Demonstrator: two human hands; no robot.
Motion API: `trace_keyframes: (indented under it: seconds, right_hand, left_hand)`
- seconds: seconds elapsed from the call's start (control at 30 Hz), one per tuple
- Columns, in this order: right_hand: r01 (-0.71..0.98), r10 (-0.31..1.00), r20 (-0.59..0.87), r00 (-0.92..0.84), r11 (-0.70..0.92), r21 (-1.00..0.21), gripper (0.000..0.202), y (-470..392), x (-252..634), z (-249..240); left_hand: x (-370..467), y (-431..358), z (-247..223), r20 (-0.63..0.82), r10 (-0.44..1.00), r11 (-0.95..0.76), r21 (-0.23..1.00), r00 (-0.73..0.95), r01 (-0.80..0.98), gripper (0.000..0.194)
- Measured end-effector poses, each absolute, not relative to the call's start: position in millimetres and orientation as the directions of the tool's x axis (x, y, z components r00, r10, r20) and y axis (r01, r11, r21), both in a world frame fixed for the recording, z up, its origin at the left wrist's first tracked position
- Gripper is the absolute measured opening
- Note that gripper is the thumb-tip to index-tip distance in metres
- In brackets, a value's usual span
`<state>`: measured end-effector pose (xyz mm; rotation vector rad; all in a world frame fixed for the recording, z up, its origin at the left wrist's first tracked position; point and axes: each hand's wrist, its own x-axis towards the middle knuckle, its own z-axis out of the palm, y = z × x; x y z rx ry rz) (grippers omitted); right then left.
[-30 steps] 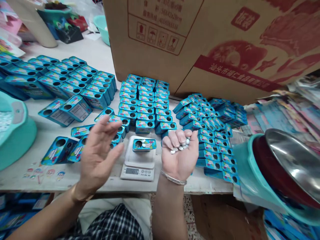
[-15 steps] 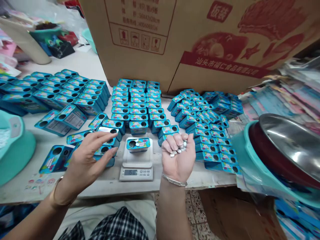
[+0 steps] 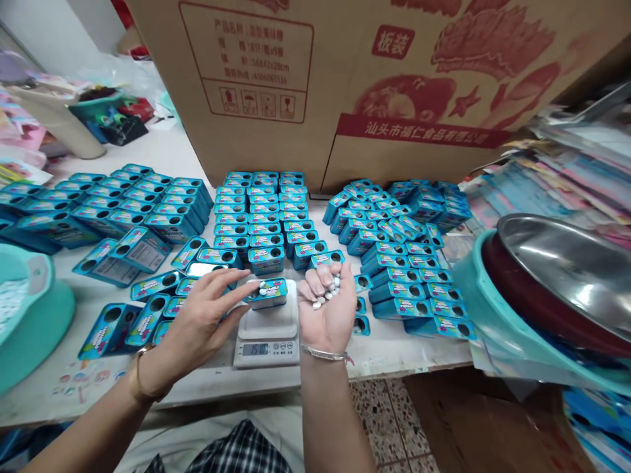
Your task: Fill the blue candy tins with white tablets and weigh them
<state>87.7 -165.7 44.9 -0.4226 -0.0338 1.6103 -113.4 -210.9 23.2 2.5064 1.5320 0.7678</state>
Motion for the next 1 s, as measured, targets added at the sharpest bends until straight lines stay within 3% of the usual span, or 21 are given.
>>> trace_keyframes:
  seconds: [0.17, 0.37, 0.53, 0.6, 0.73, 0.83, 1.0]
  right_hand:
    - [-0.962, 0.966, -0.252, -0.056, -0.120, -0.245, 0.027, -164.8, 79.2, 46.9]
    - [-0.967, 0.959, -0.274, -0.070, -0.133, -0.218, 0.030, -162.3, 70.5, 43.9]
    - [-0.962, 0.952, -0.291, -0.098, -0.165, -0.215, 0.032, -160.7, 62.1, 43.5]
    - [-0.961, 0.950, -0.298, -0.092, -0.163, -0.224, 0.032, -160.2, 61.2, 44.0]
    - [-0.960, 0.946, -0.316, -0.072, -0.152, -0.235, 0.031, -157.8, 58.1, 42.7]
    - [-0.957, 0.946, -0.314, -0.085, -0.165, -0.239, 0.031, -155.2, 50.2, 41.9]
    - [-0.947, 0.938, -0.326, -0.120, -0.206, -0.246, 0.032, -150.6, 31.6, 45.4]
  left_hand:
    - [-109.1, -209.5, 7.6, 0.322, 0.841, -0.521, 0.259, 0.436, 0.813, 0.037]
    - [-107.2, -209.0, 10.1, 0.442, 0.840, -0.479, 0.332, 0.314, 0.813, 0.030]
    - [-97.0, -203.7, 12.9, 0.334, 0.861, -0.480, 0.291, 0.382, 0.828, 0.032]
    - [-99.8, -204.4, 10.3, 0.368, 0.857, -0.485, 0.333, 0.362, 0.809, 0.029]
    - [-108.5, -209.5, 14.4, 0.496, 0.848, -0.464, 0.527, 0.185, 0.712, 0.032]
    - [-105.0, -210.1, 30.5, 0.501, 0.862, -0.428, 0.641, 0.074, 0.637, 0.031]
    - [-84.5, -200.4, 58.5, 0.407, 0.886, -0.457, 0.686, 0.222, 0.566, 0.017]
